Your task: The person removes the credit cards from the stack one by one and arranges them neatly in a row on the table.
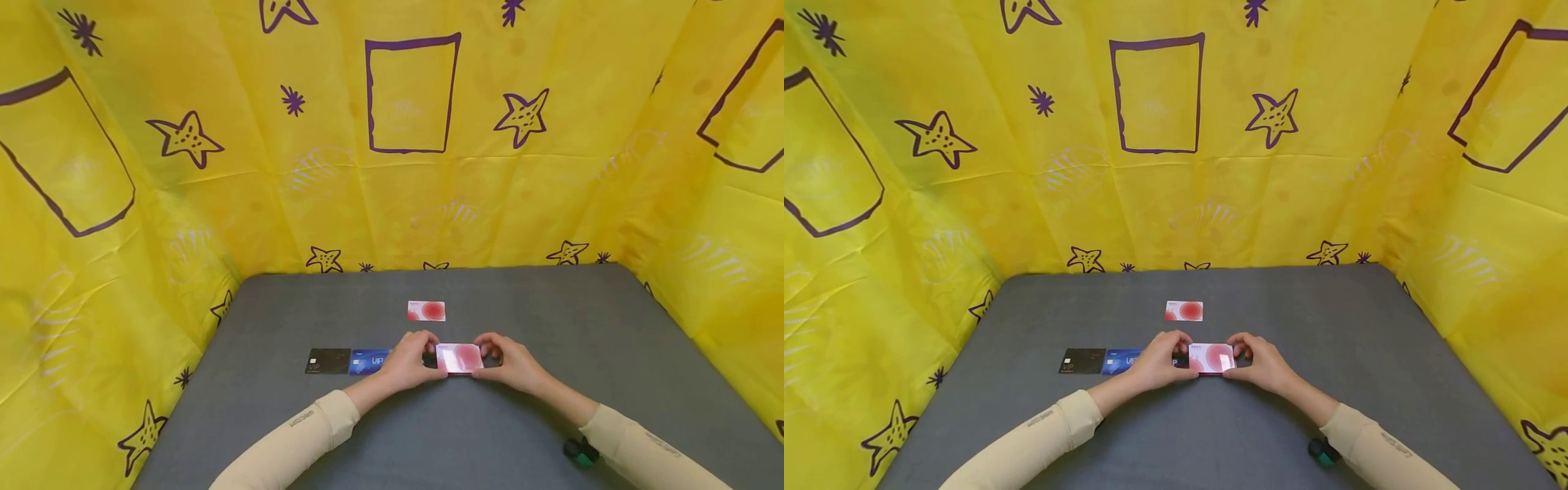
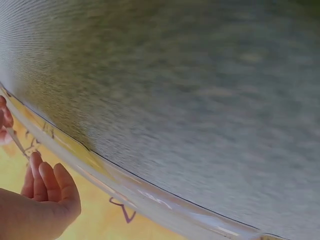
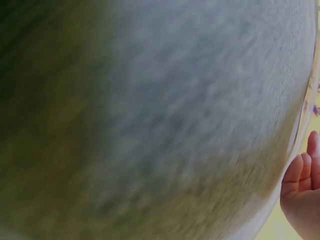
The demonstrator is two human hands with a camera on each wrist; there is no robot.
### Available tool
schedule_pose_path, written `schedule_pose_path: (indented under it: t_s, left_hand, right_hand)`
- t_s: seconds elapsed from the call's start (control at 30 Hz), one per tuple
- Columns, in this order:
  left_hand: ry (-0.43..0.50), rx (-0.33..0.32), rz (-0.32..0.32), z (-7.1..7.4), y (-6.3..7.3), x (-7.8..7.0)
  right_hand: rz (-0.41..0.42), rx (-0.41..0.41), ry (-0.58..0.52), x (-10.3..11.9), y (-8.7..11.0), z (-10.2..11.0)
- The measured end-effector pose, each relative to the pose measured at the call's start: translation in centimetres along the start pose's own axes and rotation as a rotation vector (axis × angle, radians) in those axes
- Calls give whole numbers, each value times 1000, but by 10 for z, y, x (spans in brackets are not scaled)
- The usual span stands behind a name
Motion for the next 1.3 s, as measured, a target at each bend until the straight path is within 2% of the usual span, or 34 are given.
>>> schedule_pose_path:
  t_s: [0.23,0.37,0.73,1.3]
  left_hand:
    - [-65,21,11,-9,-8,-9]
    - [-100,22,-5,-15,-12,-13]
    - [-138,36,-29,-29,-24,-26]
    - [-177,81,9,-47,-47,-43]
  right_hand:
    - [31,-23,28,-10,6,9]
    - [23,-15,35,-17,10,14]
    - [22,-15,67,-28,20,31]
    - [28,-26,152,-45,26,54]
Point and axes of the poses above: each hand's wrist, its own y-axis away from the middle knuckle, its own z-axis out of the back of the hand, x = y × z, the point moved 1 cm from there along -y, towards the middle knuckle, and after that the axes turned 3 degrees about -z, right-handed, at the moved point
